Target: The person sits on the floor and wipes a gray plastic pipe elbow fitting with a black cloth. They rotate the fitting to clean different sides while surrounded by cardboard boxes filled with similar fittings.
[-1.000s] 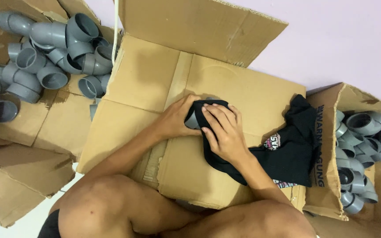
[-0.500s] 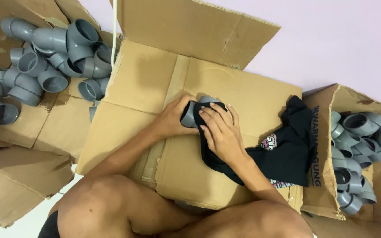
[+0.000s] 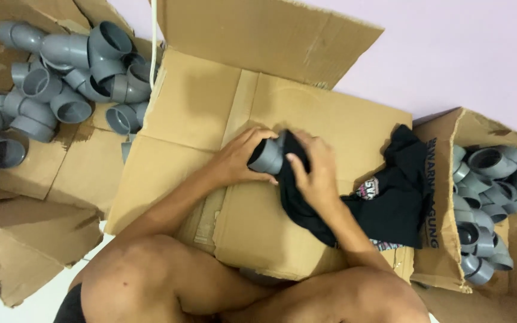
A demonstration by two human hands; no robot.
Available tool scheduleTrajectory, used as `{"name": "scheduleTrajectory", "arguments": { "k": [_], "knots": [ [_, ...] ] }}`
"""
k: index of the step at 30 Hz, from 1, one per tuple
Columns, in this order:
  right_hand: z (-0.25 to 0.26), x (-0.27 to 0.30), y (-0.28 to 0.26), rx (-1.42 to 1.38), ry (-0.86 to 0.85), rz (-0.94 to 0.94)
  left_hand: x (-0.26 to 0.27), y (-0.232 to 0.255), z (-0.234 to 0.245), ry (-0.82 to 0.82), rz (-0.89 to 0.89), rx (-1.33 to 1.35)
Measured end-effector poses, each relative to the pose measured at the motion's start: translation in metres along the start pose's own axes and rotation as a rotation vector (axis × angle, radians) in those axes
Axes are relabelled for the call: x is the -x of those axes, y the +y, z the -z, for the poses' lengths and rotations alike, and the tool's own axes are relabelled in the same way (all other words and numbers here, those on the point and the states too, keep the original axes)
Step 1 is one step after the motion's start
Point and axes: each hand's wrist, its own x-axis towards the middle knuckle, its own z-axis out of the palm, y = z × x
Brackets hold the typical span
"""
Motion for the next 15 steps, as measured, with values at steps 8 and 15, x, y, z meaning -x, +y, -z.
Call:
{"name": "scheduleTrajectory", "arguments": {
  "k": [8, 15],
  "knots": [
    [-0.007, 0.029, 0.066, -0.252, 0.002, -0.242, 0.002, 0.014, 0.004, -0.013, -0.078, 0.034],
    [-0.006, 0.018, 0.041, -0.298, -0.037, -0.193, 0.002, 0.014, -0.001, -0.038, -0.173, -0.070]
  ]
}}
